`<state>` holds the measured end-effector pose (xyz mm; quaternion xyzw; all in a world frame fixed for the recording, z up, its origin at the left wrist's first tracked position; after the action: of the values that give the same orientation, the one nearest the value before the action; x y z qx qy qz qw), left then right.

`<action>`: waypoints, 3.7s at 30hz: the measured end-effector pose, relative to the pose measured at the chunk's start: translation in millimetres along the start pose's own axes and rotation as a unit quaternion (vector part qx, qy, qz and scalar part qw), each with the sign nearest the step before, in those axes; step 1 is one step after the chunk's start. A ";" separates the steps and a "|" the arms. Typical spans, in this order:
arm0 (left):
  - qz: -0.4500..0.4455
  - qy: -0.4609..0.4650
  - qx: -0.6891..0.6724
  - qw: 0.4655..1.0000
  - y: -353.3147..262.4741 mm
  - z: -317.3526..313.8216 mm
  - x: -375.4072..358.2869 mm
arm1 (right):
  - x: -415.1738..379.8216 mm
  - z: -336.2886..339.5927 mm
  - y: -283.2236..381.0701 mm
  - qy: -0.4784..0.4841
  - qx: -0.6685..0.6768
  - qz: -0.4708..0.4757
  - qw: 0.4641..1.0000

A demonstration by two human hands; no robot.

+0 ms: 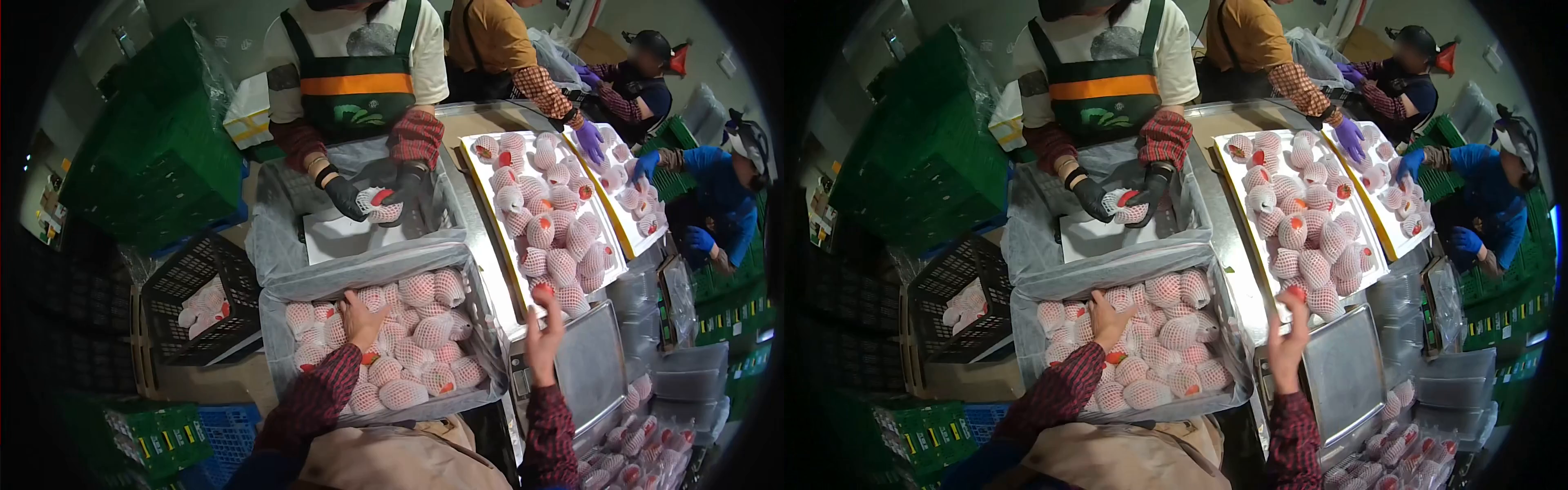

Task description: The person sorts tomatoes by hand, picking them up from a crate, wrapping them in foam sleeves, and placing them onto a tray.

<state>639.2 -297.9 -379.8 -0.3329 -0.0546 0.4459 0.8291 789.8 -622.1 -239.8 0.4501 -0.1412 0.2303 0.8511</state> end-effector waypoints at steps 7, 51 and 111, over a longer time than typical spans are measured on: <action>0.063 0.251 -0.523 0.812 -22.6 96.8 -56.4 | -58.2 -63.2 106.2 0.162 0.160 -0.046 0.973; -0.092 0.334 -0.587 0.732 -77.4 170.2 -136.2 | -54.5 -65.9 175.9 0.081 0.387 -0.220 0.892; -0.317 0.286 -0.368 0.826 -79.2 162.5 -136.2 | -76.6 -48.8 182.0 0.317 0.610 -0.548 0.476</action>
<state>550.7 -352.0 -178.5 -0.6905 -0.0781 -0.0103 0.7190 631.5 -512.9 -173.6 0.7381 0.5896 -0.1281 0.3019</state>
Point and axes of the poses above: each hand's wrist, its own x-axis towards the middle knuckle, its own z-axis out of the back of the hand, y = z × x, the point moved 1 cm from there along x, towards the middle knuckle, and after that the axes turned 3 degrees about y, right-handed, at the moved point
